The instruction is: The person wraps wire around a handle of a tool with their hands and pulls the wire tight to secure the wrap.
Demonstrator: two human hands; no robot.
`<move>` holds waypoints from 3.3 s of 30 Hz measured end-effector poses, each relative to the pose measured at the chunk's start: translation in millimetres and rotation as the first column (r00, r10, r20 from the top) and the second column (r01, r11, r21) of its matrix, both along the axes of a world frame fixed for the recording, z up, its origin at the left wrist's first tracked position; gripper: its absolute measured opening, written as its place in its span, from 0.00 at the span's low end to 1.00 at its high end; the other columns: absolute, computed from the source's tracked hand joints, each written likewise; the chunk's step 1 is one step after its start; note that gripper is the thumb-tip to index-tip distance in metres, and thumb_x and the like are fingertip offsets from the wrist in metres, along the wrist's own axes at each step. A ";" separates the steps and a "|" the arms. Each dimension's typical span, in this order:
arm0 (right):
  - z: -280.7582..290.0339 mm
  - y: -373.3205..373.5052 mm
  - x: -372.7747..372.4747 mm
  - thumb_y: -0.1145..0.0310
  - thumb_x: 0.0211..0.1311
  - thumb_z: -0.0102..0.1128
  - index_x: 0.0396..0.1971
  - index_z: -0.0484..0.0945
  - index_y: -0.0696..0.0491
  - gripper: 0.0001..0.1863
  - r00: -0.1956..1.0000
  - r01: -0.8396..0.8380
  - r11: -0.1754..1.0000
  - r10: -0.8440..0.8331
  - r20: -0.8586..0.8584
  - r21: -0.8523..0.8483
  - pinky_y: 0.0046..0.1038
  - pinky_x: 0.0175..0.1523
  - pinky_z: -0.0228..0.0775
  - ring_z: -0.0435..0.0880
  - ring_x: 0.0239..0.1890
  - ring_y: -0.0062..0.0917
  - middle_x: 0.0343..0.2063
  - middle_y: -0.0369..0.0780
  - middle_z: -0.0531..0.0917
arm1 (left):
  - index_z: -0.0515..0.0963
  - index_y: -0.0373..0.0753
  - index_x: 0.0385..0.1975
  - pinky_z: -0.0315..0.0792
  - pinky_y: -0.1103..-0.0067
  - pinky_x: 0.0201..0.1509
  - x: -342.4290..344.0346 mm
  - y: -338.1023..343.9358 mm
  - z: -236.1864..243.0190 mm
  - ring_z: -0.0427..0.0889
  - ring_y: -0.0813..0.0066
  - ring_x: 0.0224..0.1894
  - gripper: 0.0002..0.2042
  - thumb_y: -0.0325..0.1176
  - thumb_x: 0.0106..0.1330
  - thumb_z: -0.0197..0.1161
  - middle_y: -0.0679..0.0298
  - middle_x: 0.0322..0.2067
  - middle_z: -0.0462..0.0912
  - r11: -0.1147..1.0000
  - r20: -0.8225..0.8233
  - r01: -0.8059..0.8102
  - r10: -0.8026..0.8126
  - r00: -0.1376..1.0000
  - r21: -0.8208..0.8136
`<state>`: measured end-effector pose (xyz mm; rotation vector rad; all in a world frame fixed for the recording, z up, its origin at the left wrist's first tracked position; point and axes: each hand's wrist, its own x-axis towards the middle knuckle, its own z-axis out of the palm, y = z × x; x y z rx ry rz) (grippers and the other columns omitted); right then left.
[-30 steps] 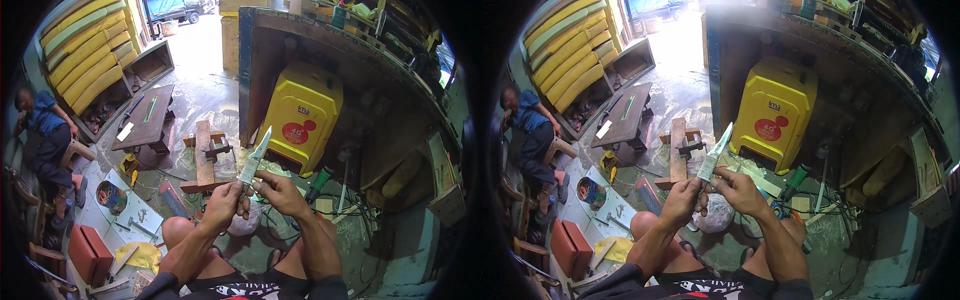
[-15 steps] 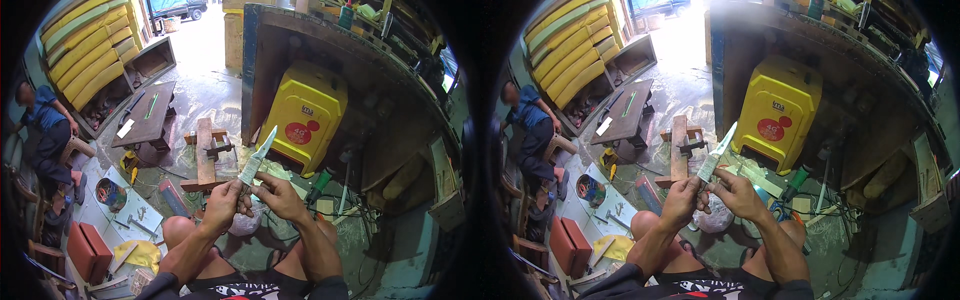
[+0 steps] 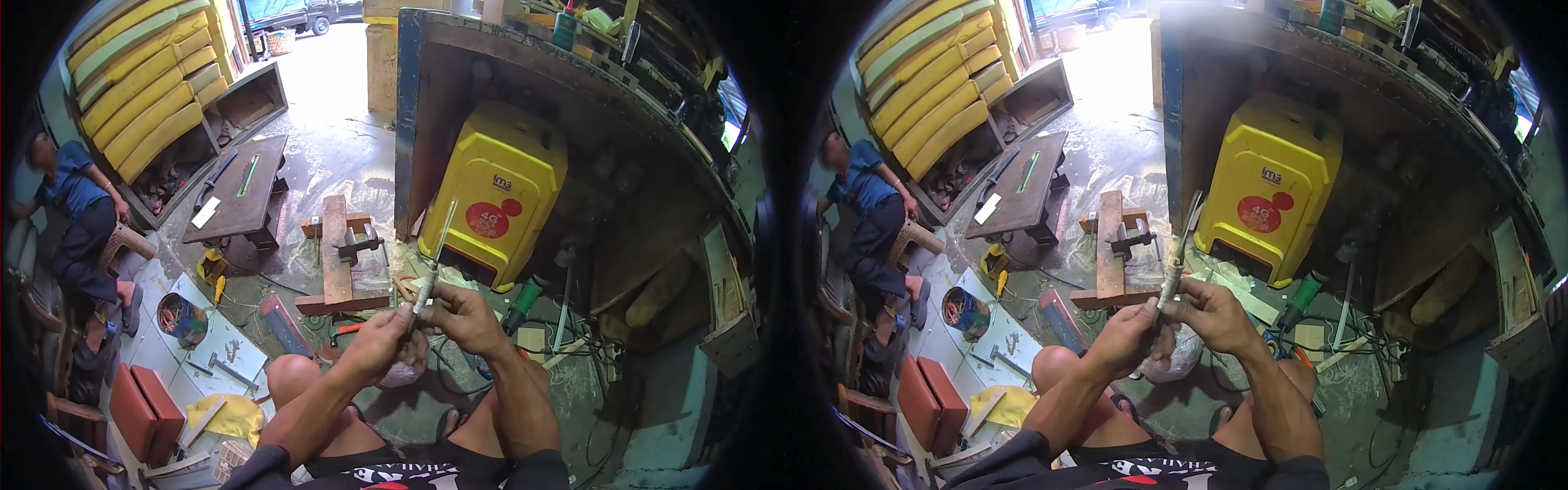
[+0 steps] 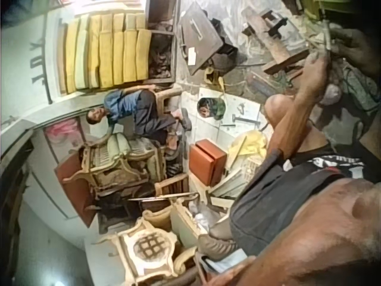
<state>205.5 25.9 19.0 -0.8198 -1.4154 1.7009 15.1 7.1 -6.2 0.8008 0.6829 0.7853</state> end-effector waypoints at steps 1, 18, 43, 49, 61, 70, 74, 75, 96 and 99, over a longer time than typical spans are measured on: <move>3.2 0.5 -0.2 0.68 0.72 0.60 0.56 0.74 0.63 0.19 0.999 0.024 0.999 -0.025 0.044 0.030 0.24 0.47 0.76 0.83 0.41 0.18 0.37 0.40 0.85 | 0.75 0.34 0.42 0.74 0.81 0.30 3.3 -1.3 0.6 0.78 0.78 0.21 0.23 0.50 0.81 0.43 0.62 0.22 0.80 0.990 -0.122 -0.101 0.112 0.986 0.096; 10.9 -1.5 3.6 0.69 0.73 0.57 0.57 0.76 0.63 0.18 0.986 0.007 0.989 -0.031 0.161 0.145 0.25 0.57 0.71 0.79 0.50 0.20 0.47 0.38 0.82 | 0.74 0.35 0.35 0.62 0.84 0.18 -12.4 1.0 19.9 0.62 0.85 0.14 0.19 0.45 0.80 0.48 0.72 0.15 0.65 0.985 -0.125 -0.114 0.131 0.984 0.130; 5.5 -5.4 -8.8 0.66 0.72 0.59 0.51 0.80 0.61 0.16 0.986 0.105 0.974 -0.128 0.105 0.200 0.25 0.49 0.74 0.81 0.40 0.18 0.36 0.37 0.85 | 0.76 0.38 0.33 0.60 0.85 0.20 -6.2 -0.4 8.3 0.64 0.88 0.17 0.16 0.42 0.79 0.50 0.74 0.18 0.68 0.938 -0.192 -0.244 0.294 0.936 0.244; 0.9 -4.4 -0.7 0.69 0.71 0.59 0.50 0.82 0.60 0.14 0.931 0.123 0.951 -0.210 0.298 0.283 0.25 0.49 0.74 0.82 0.40 0.18 0.37 0.41 0.87 | 0.77 0.38 0.34 0.61 0.84 0.21 -12.2 5.7 11.2 0.66 0.87 0.17 0.16 0.42 0.79 0.51 0.74 0.18 0.69 0.957 -0.285 -0.173 0.237 0.929 0.233; 5.4 -9.5 -9.5 0.67 0.71 0.61 0.48 0.82 0.59 0.13 0.886 0.179 0.898 -0.325 0.332 0.401 0.21 0.41 0.73 0.80 0.36 0.13 0.32 0.32 0.85 | 0.79 0.32 0.40 0.71 0.82 0.28 -6.1 6.6 5.5 0.74 0.80 0.22 0.14 0.40 0.75 0.58 0.67 0.26 0.78 0.866 -0.310 -0.200 0.367 0.877 0.459; -1.7 -3.6 -4.1 0.66 0.70 0.63 0.46 0.74 0.61 0.15 0.999 0.030 0.999 -0.030 -0.013 0.023 0.22 0.48 0.74 0.83 0.39 0.18 0.33 0.36 0.84 | 0.76 0.35 0.41 0.58 0.88 0.15 -18.4 9.4 0.7 0.64 0.88 0.14 0.14 0.42 0.76 0.56 0.65 0.27 0.77 0.992 0.332 0.095 -0.061 0.941 -0.087; 3.3 -4.4 -3.5 0.62 0.70 0.64 0.51 0.73 0.60 0.20 0.999 0.004 1.000 -0.004 -0.036 0.002 0.22 0.48 0.74 0.82 0.40 0.18 0.34 0.37 0.84 | 0.76 0.36 0.40 0.60 0.88 0.16 -14.1 8.1 3.9 0.66 0.87 0.15 0.15 0.44 0.76 0.56 0.64 0.28 0.79 0.993 0.238 0.068 -0.044 0.970 -0.094; 5.8 -5.2 -2.8 0.61 0.69 0.65 0.53 0.73 0.60 0.21 1.000 0.014 1.000 -0.014 -0.014 0.016 0.22 0.48 0.74 0.82 0.40 0.17 0.35 0.36 0.84 | 0.76 0.36 0.40 0.60 0.88 0.16 -12.6 8.0 1.8 0.67 0.87 0.15 0.15 0.44 0.76 0.56 0.64 0.28 0.79 0.994 0.209 0.073 -0.054 0.976 -0.084; -0.4 -21.9 -22.3 0.56 0.62 0.69 0.37 0.84 0.57 0.18 0.802 0.090 0.913 -0.303 0.515 0.397 0.34 0.32 0.71 0.81 0.23 0.28 0.20 0.45 0.81 | 0.77 0.31 0.57 0.74 0.78 0.51 -12.6 12.7 -3.7 0.81 0.78 0.46 0.20 0.41 0.75 0.59 0.64 0.46 0.85 0.960 0.064 -0.194 0.185 0.981 0.201; -10.9 -17.6 -21.0 0.61 0.64 0.69 0.33 0.84 0.60 0.14 0.870 0.115 0.898 -0.297 0.394 0.424 0.25 0.28 0.65 0.72 0.21 0.14 0.16 0.38 0.78 | 0.79 0.31 0.53 0.74 0.77 0.51 -12.7 14.8 3.3 0.81 0.79 0.45 0.19 0.42 0.75 0.59 0.64 0.46 0.85 0.975 0.171 -0.170 0.145 0.975 0.145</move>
